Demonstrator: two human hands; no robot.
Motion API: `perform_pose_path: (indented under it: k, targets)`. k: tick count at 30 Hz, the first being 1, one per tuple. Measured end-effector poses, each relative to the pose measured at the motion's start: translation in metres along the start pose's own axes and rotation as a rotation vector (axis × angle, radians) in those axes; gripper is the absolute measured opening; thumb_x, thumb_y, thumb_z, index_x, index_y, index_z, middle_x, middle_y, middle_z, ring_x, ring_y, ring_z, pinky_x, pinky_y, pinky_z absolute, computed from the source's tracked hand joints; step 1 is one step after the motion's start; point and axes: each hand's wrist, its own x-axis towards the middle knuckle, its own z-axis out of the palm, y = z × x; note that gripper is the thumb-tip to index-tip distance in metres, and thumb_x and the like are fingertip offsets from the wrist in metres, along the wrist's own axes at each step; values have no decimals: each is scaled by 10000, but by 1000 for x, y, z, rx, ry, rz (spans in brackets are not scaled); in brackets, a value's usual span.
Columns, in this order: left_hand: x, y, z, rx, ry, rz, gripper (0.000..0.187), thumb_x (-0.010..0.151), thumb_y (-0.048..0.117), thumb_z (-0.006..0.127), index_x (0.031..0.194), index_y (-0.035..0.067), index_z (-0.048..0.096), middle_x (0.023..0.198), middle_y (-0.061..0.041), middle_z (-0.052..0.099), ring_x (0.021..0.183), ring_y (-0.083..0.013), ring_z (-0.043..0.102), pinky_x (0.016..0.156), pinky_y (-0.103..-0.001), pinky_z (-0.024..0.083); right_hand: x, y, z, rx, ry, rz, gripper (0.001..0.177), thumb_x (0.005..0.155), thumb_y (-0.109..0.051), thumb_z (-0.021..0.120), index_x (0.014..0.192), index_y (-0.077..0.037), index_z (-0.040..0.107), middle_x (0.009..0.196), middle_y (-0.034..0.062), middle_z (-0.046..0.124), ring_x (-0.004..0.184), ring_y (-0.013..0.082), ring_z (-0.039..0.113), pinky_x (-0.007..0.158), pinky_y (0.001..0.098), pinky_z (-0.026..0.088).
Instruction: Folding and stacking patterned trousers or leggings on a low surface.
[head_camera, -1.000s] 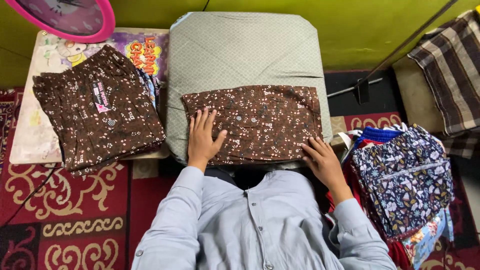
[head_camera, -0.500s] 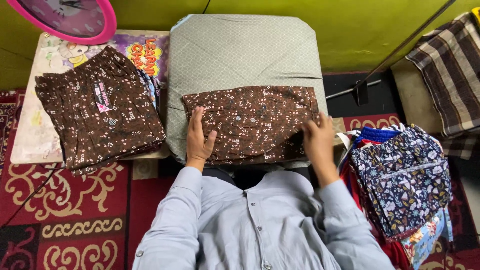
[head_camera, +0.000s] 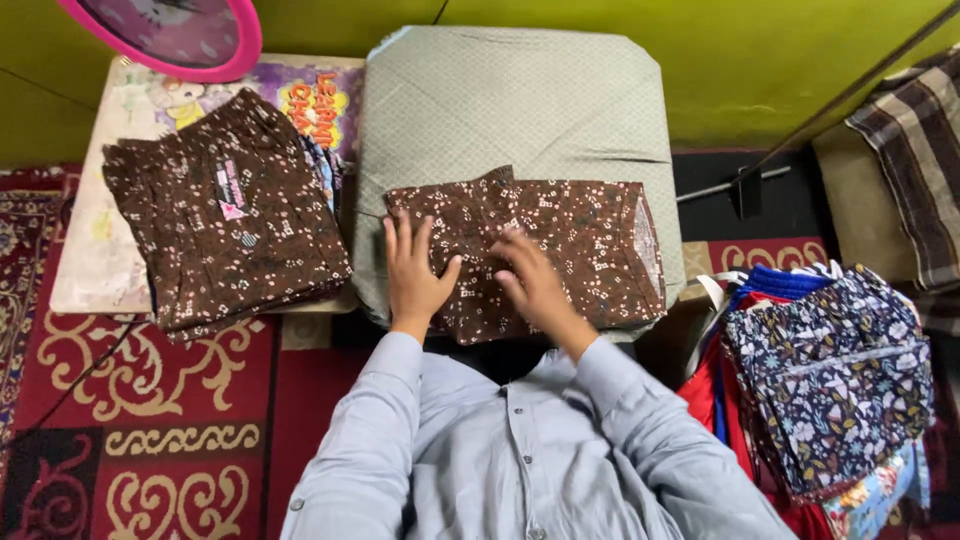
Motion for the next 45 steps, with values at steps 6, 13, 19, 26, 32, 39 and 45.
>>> perform_pose_path:
  k: [6,13,19,26,32,39,45]
  targets:
    - [0,2,8,199,-100,-23,602,794,451,732,1325,172,678,1525,-164,511,1499,-446,290,1153,-572,346,-38,66,-67,-749,-2,170,790,934,-686,554,1511,-148,526,1528,108,548,1440,300,454,1127,648,324]
    - [3,4,8,207,-124,-55,600,782,442,712,1318,175,670,1530,-147,510,1503,-429,291,1161,-549,349,-12,66,-34,-737,-65,486,784,1020,-695,428,1594,-160,419,1657,117,373,1555,284,257,1193,681,75]
    - [-1,0,10,207,-86,-35,608,761,439,728,1312,189,665,1520,-140,519,1490,-435,315,1141,-559,374,15,97,-23,-763,-427,100,945,933,-842,256,1638,-212,269,1703,40,262,1552,230,274,1231,644,115]
    - [2,5,10,206,-71,-43,595,746,427,734,1284,180,677,1515,-129,529,1489,-412,333,1145,-537,374,24,128,-56,-693,-138,494,855,1041,-737,263,1632,-121,309,1682,153,293,1554,319,253,1218,658,96]
    - [1,3,8,196,-101,-66,577,770,431,727,1286,176,682,1529,-124,519,1505,-404,305,1165,-536,347,-20,38,-17,-574,-245,263,919,978,-776,236,1619,-120,300,1691,138,257,1557,298,226,1243,590,113]
    - [0,3,9,151,-46,-23,548,772,395,744,1272,178,681,1496,-138,542,1492,-421,318,1148,-541,366,-76,57,-66,-676,-182,438,912,973,-736,371,1627,-104,307,1680,171,290,1547,332,267,1235,550,216]
    - [-3,-12,24,104,57,14,573,765,370,752,1300,200,635,1490,-139,534,1470,-432,350,1142,-537,379,-8,-30,-39,-387,-208,302,1005,880,-755,569,1597,-85,352,1636,237,328,1542,404,236,1195,667,145]
